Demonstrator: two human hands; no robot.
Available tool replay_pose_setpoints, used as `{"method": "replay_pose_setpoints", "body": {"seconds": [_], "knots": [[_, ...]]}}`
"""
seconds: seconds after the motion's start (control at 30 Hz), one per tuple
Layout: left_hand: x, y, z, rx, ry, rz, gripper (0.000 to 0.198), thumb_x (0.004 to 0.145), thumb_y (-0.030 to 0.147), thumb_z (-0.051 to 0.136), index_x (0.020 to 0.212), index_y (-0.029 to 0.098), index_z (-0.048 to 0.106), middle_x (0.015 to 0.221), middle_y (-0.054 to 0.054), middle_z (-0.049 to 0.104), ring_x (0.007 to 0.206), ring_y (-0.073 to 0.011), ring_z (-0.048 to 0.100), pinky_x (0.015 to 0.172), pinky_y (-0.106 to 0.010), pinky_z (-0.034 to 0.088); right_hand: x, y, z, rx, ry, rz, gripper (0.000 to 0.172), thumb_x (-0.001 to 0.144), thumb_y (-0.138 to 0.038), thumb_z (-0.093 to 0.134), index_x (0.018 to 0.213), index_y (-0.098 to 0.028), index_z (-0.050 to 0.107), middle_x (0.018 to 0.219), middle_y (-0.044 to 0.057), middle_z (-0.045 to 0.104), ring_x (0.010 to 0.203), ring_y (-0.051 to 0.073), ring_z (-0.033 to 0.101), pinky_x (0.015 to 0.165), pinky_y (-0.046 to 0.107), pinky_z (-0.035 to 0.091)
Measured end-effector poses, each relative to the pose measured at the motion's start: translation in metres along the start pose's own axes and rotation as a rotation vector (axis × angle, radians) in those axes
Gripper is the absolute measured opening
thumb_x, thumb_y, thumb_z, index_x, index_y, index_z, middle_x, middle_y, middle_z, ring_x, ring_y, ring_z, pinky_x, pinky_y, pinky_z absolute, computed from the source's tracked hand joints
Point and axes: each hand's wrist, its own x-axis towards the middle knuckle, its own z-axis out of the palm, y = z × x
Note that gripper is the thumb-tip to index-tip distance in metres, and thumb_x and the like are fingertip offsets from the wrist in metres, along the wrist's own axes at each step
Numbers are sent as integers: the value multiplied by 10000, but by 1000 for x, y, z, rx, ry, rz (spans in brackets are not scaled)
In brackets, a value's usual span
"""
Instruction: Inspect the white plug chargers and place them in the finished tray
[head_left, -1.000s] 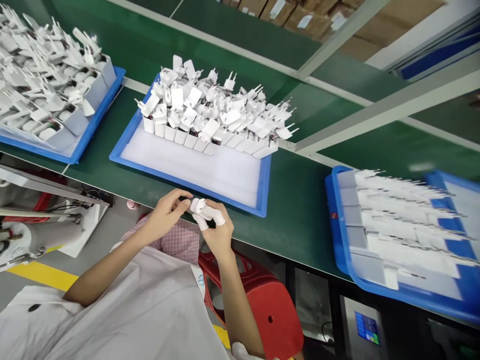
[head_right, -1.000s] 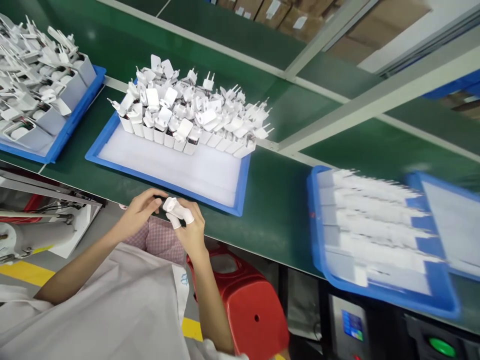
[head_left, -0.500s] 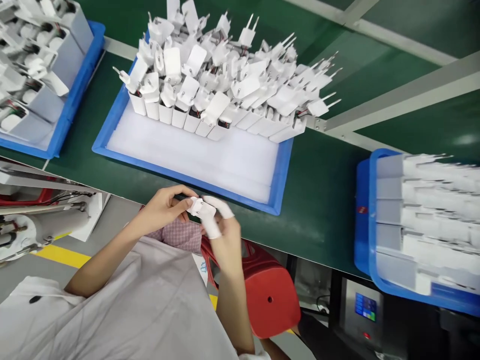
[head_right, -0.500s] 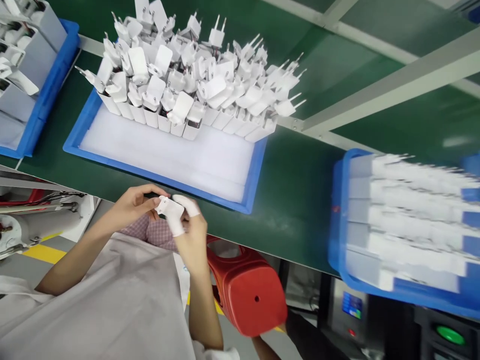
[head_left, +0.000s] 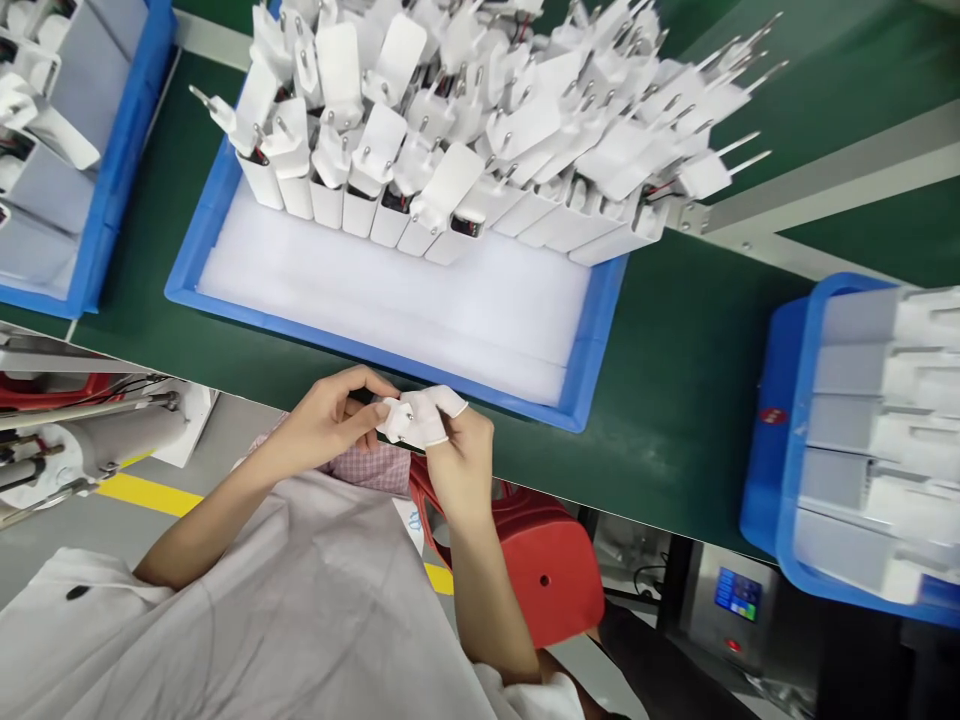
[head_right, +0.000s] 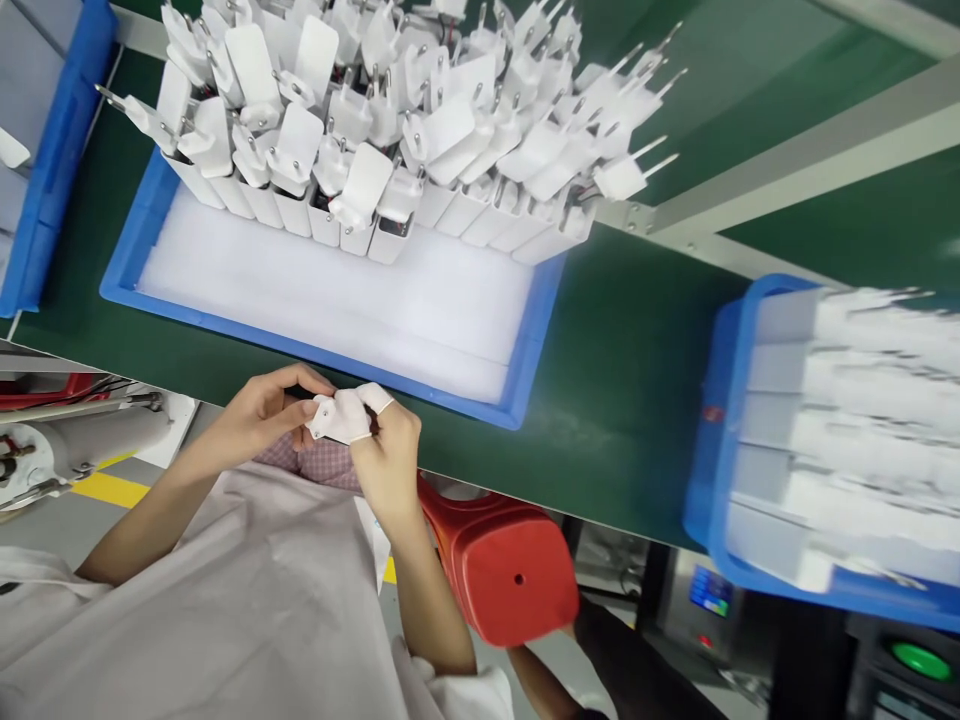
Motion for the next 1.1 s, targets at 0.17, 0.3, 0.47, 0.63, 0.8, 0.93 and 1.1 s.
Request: {"method": "replay_pose_setpoints", "body": {"seconds": [0.17,0.3,0.47,0.63,0.8,0.93,1.1], "knots": [[0,2,-2,21,-12,-26,287,906,410,637,1011,147,595,762,-2,618,569,-118,589,559,-243,498,-2,17,-4,-112,161,-349,121,905,-330,613,936,-229,673,885,29,708,773,187,648,713,343,531],[2,5,-4,65,-46,5,263,922,398,614,999,147,597,876,-30,631,596,-107,580,554,-231,469,-14,33,-14,-260,119,-655,253,836,-261,717,1075,-300,645,1081,56,714,1026,269,660,844,464,560],[2,7,-5,99,-47,21,292,913,437,617,990,155,620,934,-48,643,667,-127,581,609,-244,506,-18,50,-12,-326,86,-683,338,852,-227,680,1176,-310,627,1100,85,702,1084,293,660,847,496,583],[0,4,-6,151,-23,31,302,909,435,608,1006,150,637,924,-57,646,639,-125,554,584,-248,480,-10,49,-8,-290,98,-665,464,872,-202,667,1304,-320,547,1119,81,721,966,266,691,789,471,591],[1,5,-6,155,-37,62,295,921,424,591,1009,147,646,871,-38,639,641,-121,534,578,-240,446,-3,38,-9,-304,4,-669,423,872,-244,699,1272,-308,576,1058,62,728,857,234,671,715,412,571],[-4,7,-8,225,4,81,300,921,419,585,1032,147,649,983,-59,662,642,-110,529,599,-243,443,-12,31,-15,-332,-36,-652,375,883,-228,682,1241,-288,589,1013,59,719,844,220,675,713,384,576],[-30,7,-19,321,35,31,468,883,452,659,1287,235,568,1300,-77,608,667,-95,524,630,-242,430,-42,30,-23,-311,301,-665,406,859,-320,696,1252,-265,613,1069,119,703,938,314,686,727,465,600]]}}
